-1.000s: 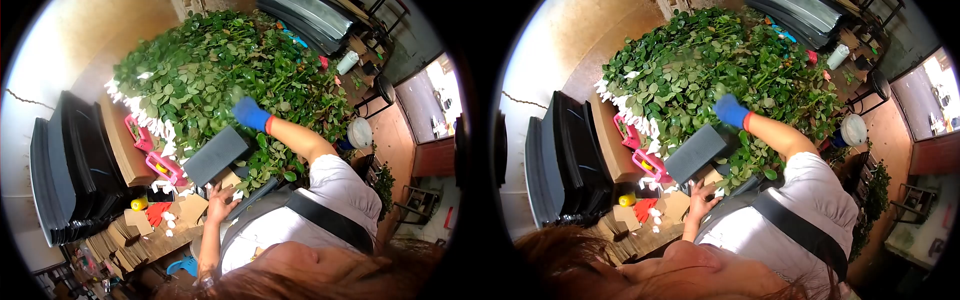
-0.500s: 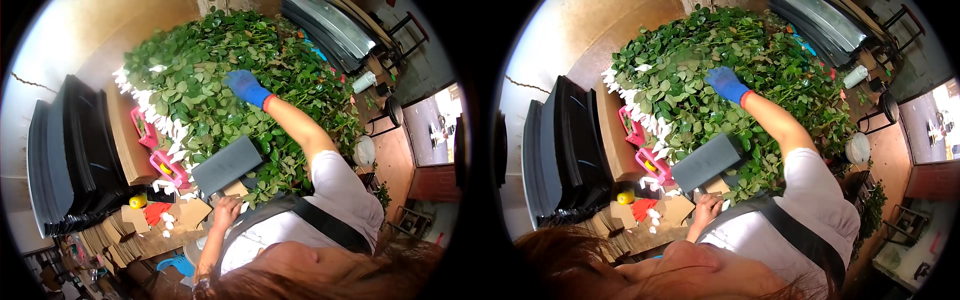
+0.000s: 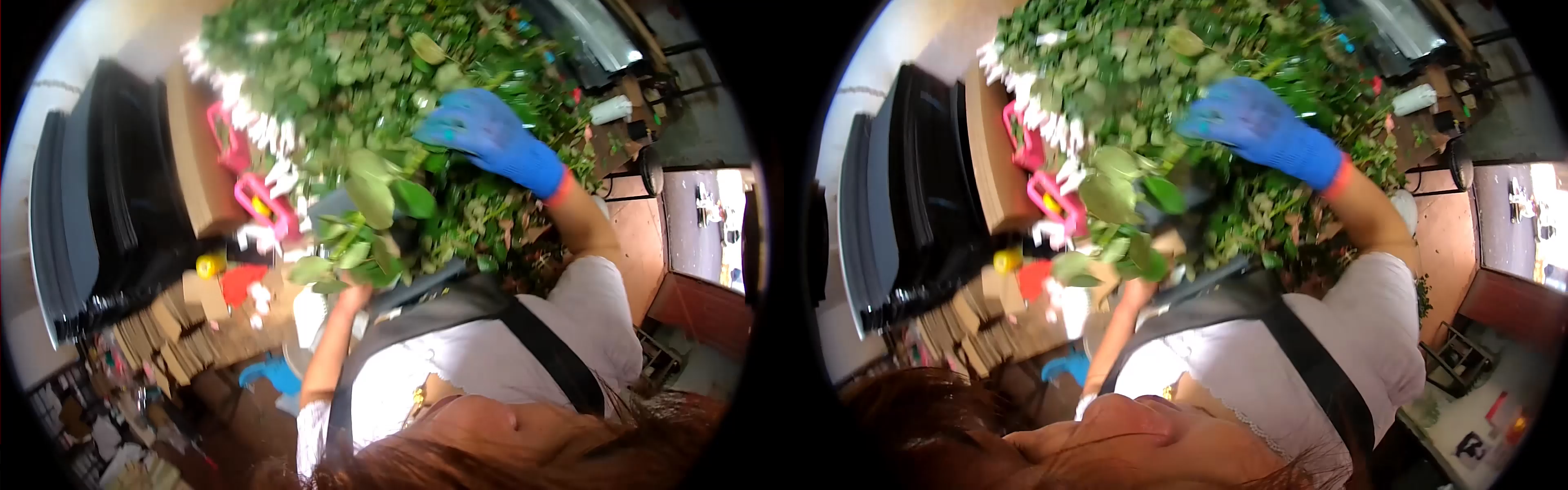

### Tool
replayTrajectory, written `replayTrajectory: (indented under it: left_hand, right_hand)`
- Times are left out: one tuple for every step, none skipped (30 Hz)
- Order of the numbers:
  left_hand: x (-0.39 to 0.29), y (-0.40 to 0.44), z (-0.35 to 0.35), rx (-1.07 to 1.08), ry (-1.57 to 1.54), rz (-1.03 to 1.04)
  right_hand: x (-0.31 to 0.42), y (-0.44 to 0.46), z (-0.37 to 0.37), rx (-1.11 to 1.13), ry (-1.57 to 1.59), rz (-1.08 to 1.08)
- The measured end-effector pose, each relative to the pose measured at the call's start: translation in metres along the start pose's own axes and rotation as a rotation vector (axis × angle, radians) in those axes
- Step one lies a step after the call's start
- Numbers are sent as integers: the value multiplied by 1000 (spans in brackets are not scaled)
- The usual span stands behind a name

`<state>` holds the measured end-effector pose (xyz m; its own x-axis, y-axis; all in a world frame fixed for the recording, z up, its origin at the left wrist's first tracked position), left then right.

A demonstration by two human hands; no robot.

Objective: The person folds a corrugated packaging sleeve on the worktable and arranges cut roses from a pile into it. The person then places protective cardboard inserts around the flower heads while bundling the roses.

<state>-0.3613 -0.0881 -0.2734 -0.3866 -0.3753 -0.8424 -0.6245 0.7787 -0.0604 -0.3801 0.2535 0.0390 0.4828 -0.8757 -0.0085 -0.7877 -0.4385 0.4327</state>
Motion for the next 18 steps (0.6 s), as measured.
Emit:
replayTrajectory:
  left_hand:
    - [46, -21, 22, -93, 11, 26]
    - [29, -16, 16, -1, -228, -77]
    - [-1, -3, 2, 34, -303, -197]
    - [-33, 11, -13, 61, -373, -320]
    - [-47, 14, -20, 51, -276, -465]
    - [-49, 15, -21, -27, -281, -310]
    - [-47, 14, -20, -102, -281, -150]
    - [-34, 13, -13, -116, -293, -149]
    - [-38, 14, -14, -121, -317, -148]
    - [-41, 14, -14, -121, -340, -150]
    - [-46, 14, -17, -118, -362, -152]
    - [-53, 14, -21, -80, -335, -218]
    - [-56, 14, -23, -74, -236, -145]
    - [-59, 16, -26, -70, -140, -69]
    - [-67, 19, -28, -66, -45, 10]
    - [-69, 18, -28, -82, -152, -69]
    - [-66, 17, -26, -89, -41, 19]
    - [-65, 17, -24, -77, -113, -38]
  right_hand:
    - [15, -20, 2, 141, 60, 12]
    - [26, -44, 13, 249, 46, 45]
    - [32, -68, 26, 355, 14, 68]
    - [33, -93, 44, 479, 18, 158]
    - [30, -118, 64, 602, 6, 246]
    - [28, -139, 81, 720, -21, 334]
    - [31, -156, 93, 750, -21, 367]
    - [34, -171, 104, 776, -25, 402]
    - [36, -175, 107, 801, -28, 438]
    - [38, -183, 109, 845, -31, 506]
    - [42, -179, 104, 786, -37, 497]
    - [45, -175, 99, 727, -43, 491]
    - [47, -172, 93, 668, -53, 486]
    - [48, -166, 90, 606, -28, 426]
    - [48, -174, 95, 614, -14, 464]
    - [51, -187, 110, 618, -2, 504]
    - [50, -200, 126, 613, 4, 546]
    - [51, -214, 138, 566, 15, 559]
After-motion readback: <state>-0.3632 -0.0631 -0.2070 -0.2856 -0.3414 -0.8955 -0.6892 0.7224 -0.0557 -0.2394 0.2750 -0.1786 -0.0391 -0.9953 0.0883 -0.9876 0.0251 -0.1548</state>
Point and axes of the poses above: each hand's wrist, its own y-axis towards the middle knuckle, its own z-axis out of the palm, x = y × z, the point moved 5 cm from there along y, towards the middle knuckle
